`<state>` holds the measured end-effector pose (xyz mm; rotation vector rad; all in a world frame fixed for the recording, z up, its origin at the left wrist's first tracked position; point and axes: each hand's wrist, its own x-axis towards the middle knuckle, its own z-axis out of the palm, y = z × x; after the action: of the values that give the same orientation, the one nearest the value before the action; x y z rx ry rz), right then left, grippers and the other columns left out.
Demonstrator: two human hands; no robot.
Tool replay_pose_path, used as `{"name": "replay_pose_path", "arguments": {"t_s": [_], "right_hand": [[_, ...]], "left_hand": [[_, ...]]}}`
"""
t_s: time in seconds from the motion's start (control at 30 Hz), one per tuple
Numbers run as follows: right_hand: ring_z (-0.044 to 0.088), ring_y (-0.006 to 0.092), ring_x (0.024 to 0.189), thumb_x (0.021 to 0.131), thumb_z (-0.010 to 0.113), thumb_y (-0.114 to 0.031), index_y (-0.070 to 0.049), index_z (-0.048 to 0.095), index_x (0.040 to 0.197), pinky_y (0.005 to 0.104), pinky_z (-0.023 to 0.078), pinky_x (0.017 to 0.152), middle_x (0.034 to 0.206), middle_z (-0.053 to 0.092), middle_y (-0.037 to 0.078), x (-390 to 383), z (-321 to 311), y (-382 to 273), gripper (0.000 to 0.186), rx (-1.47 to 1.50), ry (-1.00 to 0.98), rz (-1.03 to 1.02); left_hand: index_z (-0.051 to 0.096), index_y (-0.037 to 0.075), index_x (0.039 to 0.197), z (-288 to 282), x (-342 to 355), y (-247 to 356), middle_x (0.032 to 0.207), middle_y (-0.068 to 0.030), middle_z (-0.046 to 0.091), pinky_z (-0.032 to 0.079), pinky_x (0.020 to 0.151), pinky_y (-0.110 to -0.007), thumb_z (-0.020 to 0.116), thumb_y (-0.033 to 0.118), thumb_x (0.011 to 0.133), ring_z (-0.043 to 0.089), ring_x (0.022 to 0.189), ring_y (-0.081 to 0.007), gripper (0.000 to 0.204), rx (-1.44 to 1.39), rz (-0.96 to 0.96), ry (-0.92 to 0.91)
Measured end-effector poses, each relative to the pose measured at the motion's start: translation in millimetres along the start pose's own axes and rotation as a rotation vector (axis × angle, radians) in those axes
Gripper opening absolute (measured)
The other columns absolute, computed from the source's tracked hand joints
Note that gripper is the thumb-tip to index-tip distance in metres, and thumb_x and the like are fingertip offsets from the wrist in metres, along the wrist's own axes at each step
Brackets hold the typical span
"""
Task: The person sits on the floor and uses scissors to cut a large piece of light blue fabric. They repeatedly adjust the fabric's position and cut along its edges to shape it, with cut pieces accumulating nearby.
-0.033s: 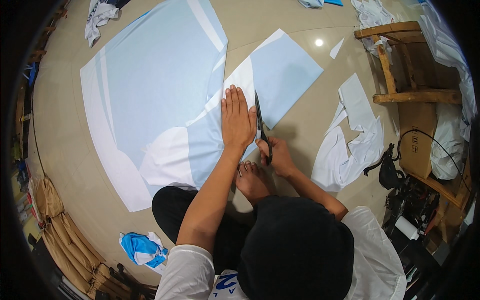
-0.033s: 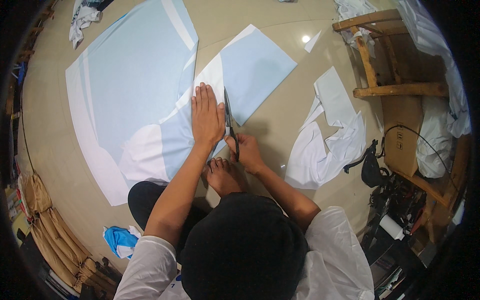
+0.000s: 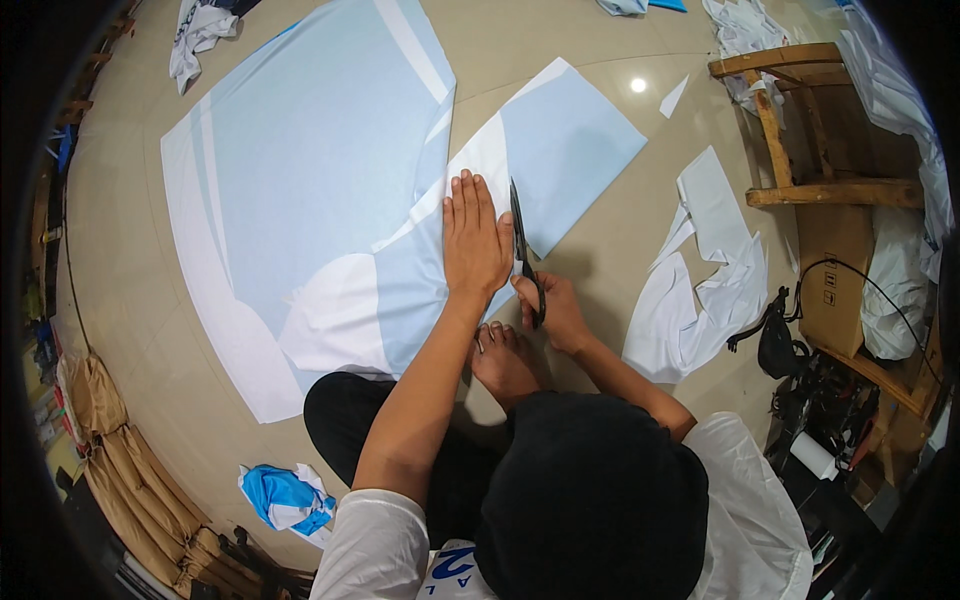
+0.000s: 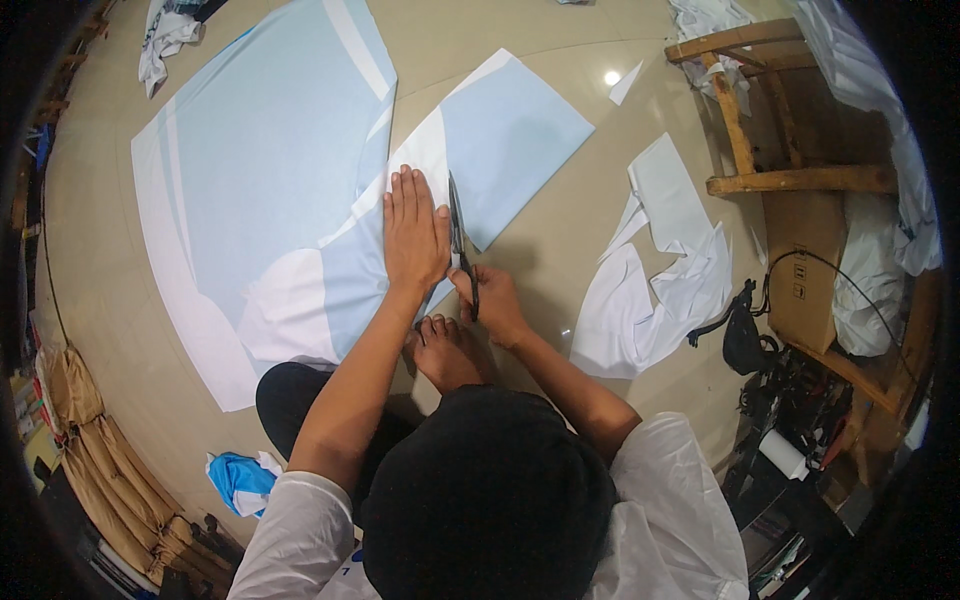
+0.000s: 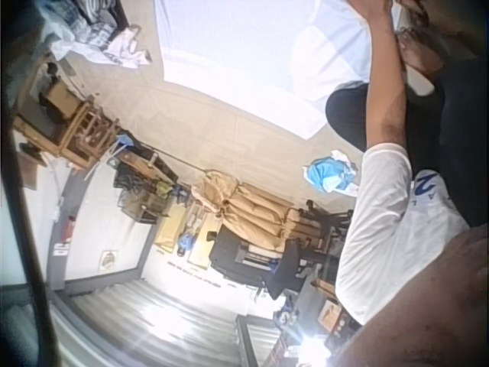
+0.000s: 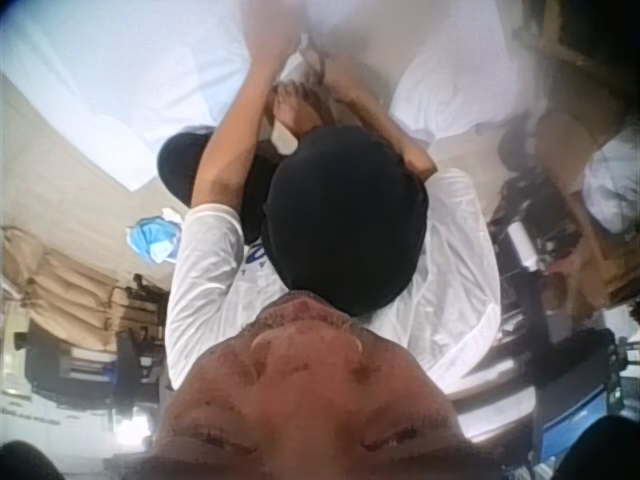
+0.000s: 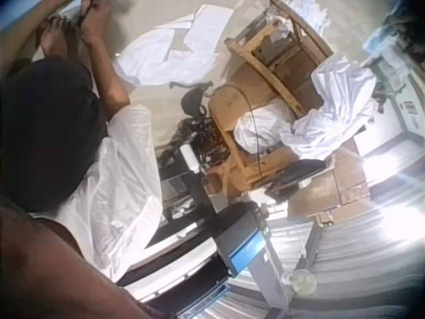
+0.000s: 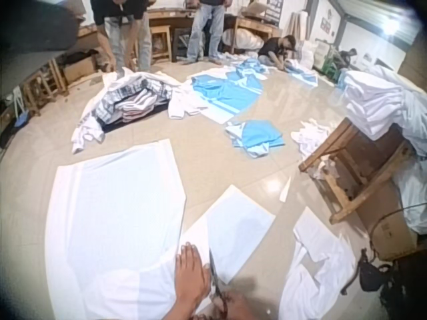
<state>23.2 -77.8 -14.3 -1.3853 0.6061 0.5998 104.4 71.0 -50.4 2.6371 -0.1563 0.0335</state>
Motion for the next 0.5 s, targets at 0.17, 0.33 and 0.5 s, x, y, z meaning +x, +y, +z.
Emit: {"name": "replay_pose_path", "arguments": {"t_s": [0.17,0.33,0.5], "right_hand": [[0.057,0.0105,0.051,0.099,0.079,-0.036,-0.007,0.063,0.076,0.0278,0.043,0.048,0.064,0.06,0.001,9.0,4.3,-7.7,0.04,0.045,-0.004,-0.004],[0.056,0.0099,0.051,0.099,0.079,-0.033,-0.006,0.065,0.079,0.0274,0.045,0.048,0.065,0.061,0.001,13.0,6.4,-13.2,0.036,0.066,0.003,0.04],[0.055,0.0087,0.052,0.101,0.078,-0.031,-0.006,0.066,0.086,0.0259,0.046,0.049,0.066,0.061,-0.001,15.3,8.1,-14.9,0.031,0.076,0.0,0.067]], "left_hand": [[0.029,-0.009,0.169,-1.6,-0.2,-1.8,0.178,-0.0273,0.028,0.017,0.137,-0.054,0.036,0.038,0.117,0.022,0.168,-0.0418,0.071,-0.049,0.002,0.002],[0.029,-0.008,0.169,-2.8,-0.2,-1.7,0.178,-0.0263,0.028,0.016,0.137,-0.054,0.034,0.038,0.117,0.022,0.168,-0.0411,0.07,-0.078,-0.005,0.001],[0.029,-0.007,0.17,-2.3,-0.6,-3.3,0.178,-0.0257,0.029,0.015,0.138,-0.053,0.029,0.04,0.118,0.021,0.168,-0.0408,0.07,-0.119,-0.01,0.01]]}}
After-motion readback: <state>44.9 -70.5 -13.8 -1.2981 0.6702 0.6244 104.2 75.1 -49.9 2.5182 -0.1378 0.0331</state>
